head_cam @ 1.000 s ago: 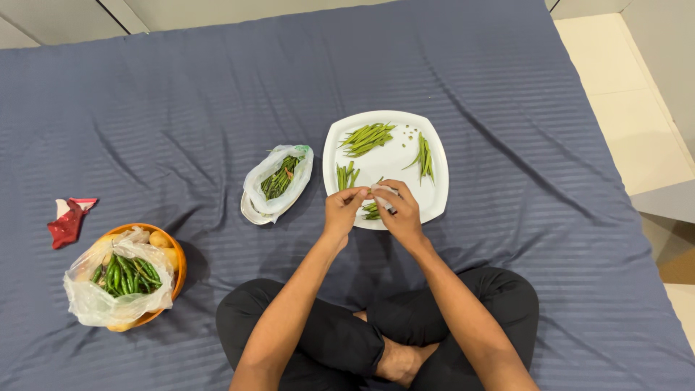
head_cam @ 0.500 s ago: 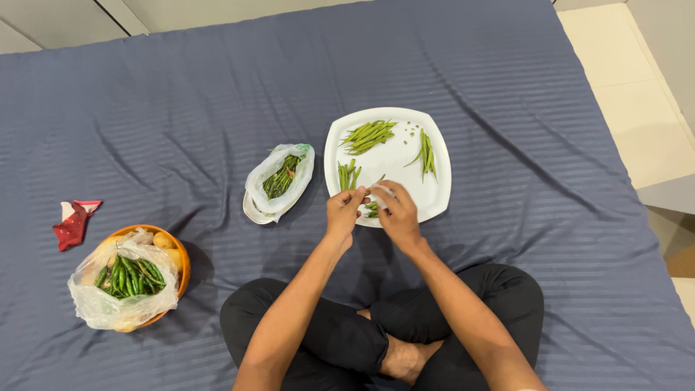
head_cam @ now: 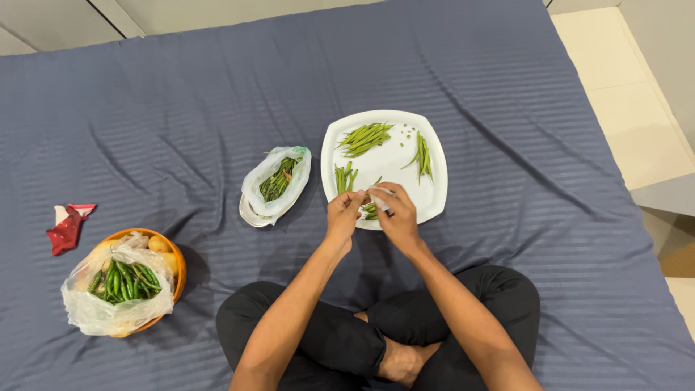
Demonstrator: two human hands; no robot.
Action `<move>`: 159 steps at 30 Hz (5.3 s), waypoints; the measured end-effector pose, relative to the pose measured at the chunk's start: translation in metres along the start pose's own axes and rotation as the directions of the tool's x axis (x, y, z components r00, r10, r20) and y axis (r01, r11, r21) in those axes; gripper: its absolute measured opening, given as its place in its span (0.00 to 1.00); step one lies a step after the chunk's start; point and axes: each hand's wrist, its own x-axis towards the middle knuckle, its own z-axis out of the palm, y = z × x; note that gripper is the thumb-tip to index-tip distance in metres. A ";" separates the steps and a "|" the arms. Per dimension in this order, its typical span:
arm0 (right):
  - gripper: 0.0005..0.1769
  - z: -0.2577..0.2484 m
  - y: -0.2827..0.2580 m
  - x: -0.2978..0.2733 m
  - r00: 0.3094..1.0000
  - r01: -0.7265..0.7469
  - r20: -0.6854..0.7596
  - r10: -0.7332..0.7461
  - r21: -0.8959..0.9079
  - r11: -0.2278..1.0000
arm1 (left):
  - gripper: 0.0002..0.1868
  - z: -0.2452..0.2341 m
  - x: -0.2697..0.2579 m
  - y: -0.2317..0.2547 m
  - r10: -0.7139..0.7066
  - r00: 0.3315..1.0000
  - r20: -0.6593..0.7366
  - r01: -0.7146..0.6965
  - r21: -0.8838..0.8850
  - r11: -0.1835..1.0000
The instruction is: The person takes green beans from a plastic bag, trims and wipes them with a cloth, and places them onto a plate.
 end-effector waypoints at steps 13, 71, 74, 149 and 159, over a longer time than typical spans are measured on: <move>0.14 -0.048 0.039 0.028 0.861 -0.488 -0.051 0.506 0.193 0.851 | 0.11 -0.014 0.010 0.010 0.186 0.958 -0.219 -0.163 0.119 0.979; 0.23 0.023 0.027 0.013 0.697 -0.693 0.376 0.611 0.574 0.437 | 0.23 -0.153 0.039 0.087 0.182 0.973 -0.140 0.112 0.982 0.154; 0.24 0.054 0.014 0.027 0.712 -0.702 0.439 0.548 0.449 0.553 | 0.24 -0.158 0.038 0.094 0.338 0.932 -0.134 0.086 0.984 0.155; 0.30 -0.026 0.013 0.004 0.991 0.082 0.116 -0.072 -0.083 0.993 | 0.12 0.022 -0.006 0.018 0.229 0.969 0.095 -0.247 0.459 0.854; 0.33 -0.024 0.022 0.008 0.973 0.180 0.156 -0.169 -0.057 0.982 | 0.13 0.016 0.007 0.008 0.184 0.972 0.145 -0.226 0.376 0.899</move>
